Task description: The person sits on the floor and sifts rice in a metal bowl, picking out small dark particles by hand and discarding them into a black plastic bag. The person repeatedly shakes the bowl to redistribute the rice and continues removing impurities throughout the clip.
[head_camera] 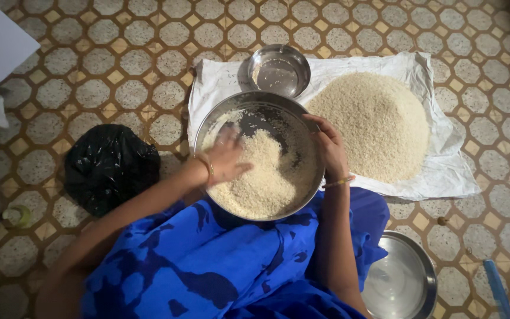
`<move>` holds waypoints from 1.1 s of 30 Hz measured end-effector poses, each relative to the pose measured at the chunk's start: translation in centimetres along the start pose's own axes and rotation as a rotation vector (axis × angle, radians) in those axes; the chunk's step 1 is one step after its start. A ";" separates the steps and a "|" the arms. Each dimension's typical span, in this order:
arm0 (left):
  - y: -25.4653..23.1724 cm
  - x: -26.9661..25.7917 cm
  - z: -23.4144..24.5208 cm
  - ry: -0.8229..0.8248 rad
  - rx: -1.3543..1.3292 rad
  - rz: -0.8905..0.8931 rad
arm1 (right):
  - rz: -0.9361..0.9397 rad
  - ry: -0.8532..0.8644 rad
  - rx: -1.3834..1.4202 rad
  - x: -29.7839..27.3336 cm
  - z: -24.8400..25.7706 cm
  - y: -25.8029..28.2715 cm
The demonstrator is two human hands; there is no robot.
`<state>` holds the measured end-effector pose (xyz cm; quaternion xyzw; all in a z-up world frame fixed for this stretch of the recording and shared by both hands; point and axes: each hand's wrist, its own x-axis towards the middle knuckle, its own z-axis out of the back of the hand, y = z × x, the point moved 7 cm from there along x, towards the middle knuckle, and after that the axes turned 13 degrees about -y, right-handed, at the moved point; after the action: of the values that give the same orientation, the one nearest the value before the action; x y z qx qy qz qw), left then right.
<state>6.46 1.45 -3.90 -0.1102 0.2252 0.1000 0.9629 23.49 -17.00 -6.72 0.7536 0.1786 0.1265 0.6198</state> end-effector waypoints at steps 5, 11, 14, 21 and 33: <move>0.8 1.8 0.7 -0.177 -0.162 -0.050 | 0.021 0.021 0.000 0.4 0.1 -0.4; -0.8 2.5 -0.6 -0.057 -0.165 -0.180 | 0.044 0.015 -0.021 0.4 0.3 -0.3; 0.9 3.7 0.4 -0.186 -0.087 -0.109 | 0.009 0.007 -0.016 0.4 0.3 -0.7; -2.8 2.0 0.1 -0.224 -0.265 -0.362 | -0.037 0.001 0.039 0.4 0.3 -1.0; 13.5 10.3 -2.4 -0.551 -1.084 0.175 | 0.074 0.043 -0.002 0.3 -0.7 0.3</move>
<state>11.21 15.19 -12.93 -0.5355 -0.1066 0.3039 0.7807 23.55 -16.33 -6.26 0.7560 0.1639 0.1658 0.6116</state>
